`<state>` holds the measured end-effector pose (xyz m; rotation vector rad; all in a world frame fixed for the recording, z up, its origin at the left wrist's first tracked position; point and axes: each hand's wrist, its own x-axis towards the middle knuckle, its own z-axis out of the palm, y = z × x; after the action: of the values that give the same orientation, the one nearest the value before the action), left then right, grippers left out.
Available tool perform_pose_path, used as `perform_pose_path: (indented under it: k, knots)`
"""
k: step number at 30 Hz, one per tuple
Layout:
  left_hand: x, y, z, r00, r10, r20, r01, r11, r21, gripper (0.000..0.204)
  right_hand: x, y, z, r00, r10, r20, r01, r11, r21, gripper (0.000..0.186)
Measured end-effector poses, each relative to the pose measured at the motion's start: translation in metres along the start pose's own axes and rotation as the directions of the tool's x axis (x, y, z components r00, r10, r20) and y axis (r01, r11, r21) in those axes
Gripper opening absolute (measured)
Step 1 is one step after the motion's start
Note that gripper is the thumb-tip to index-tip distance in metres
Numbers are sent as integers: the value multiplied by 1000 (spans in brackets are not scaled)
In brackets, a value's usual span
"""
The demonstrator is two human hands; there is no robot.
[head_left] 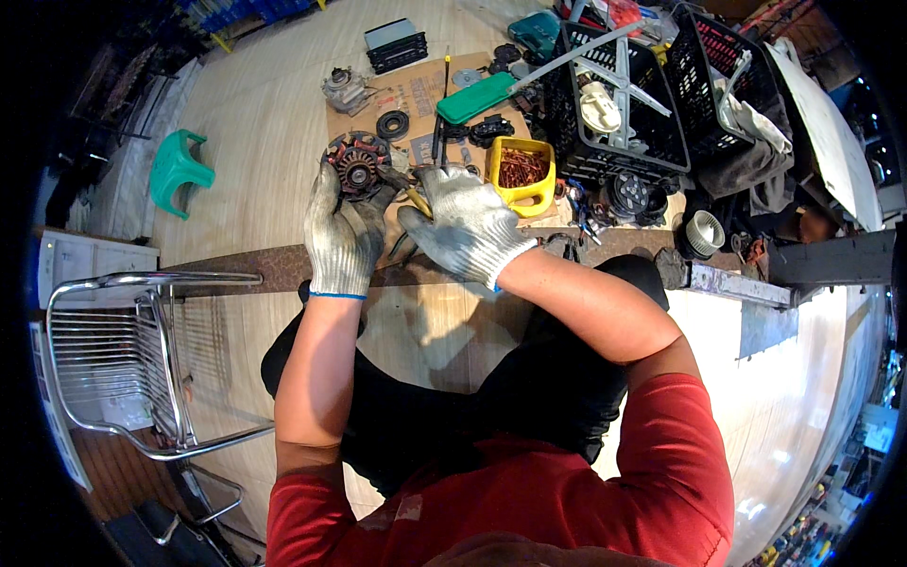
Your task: The person cleans and handles various mechanical components, including a stator and small metal pieces, at a low workbench.
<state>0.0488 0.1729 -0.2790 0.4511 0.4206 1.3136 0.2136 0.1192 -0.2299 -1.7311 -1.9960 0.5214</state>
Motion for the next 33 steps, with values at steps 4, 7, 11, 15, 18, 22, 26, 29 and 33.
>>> perform_pose_path:
  k: [4, 7, 11, 15, 18, 22, 26, 29, 33]
  knots:
    - [-2, 0, 3, 999, 22, 25, -23, 999, 49, 44, 0, 0, 0, 1000, 2, -15, -2, 1000, -11, 40]
    - [1, 0, -6, 997, 74, -12, -71, 985, 155, 49, 0, 0, 0, 1000, -17, -19, 17, 1000, -22, 41]
    - [-1, -2, -3, 993, 104, -52, -91, 973, 212, 51, 0, 2, 0, 999, -27, -18, 26, 998, -58, 41]
    - [0, 1, -10, 996, 92, 17, -93, 982, 163, 42, 0, 7, 4, 994, -84, -67, 76, 990, -115, 44]
    - [0, 0, -11, 994, 103, 36, -108, 974, 198, 40, 0, 10, 5, 991, -107, -82, 94, 984, -151, 41]
    - [0, -4, -6, 991, 131, -11, -124, 962, 244, 38, 1, 14, 8, 986, -123, -116, 101, 979, -178, 38]
    - [-2, -5, -5, 989, 137, -62, -113, 950, 292, 38, 3, 16, 11, 990, -107, -88, 88, 977, -195, 37]
    - [-2, -6, -6, 992, 109, -58, -89, 956, 281, 39, 4, 19, 14, 992, -101, -76, 85, 977, -194, 38]
    - [4, -9, -15, 994, 71, -79, -49, 967, 251, 38, 6, 21, 19, 994, -90, -55, 78, 979, -188, 39]
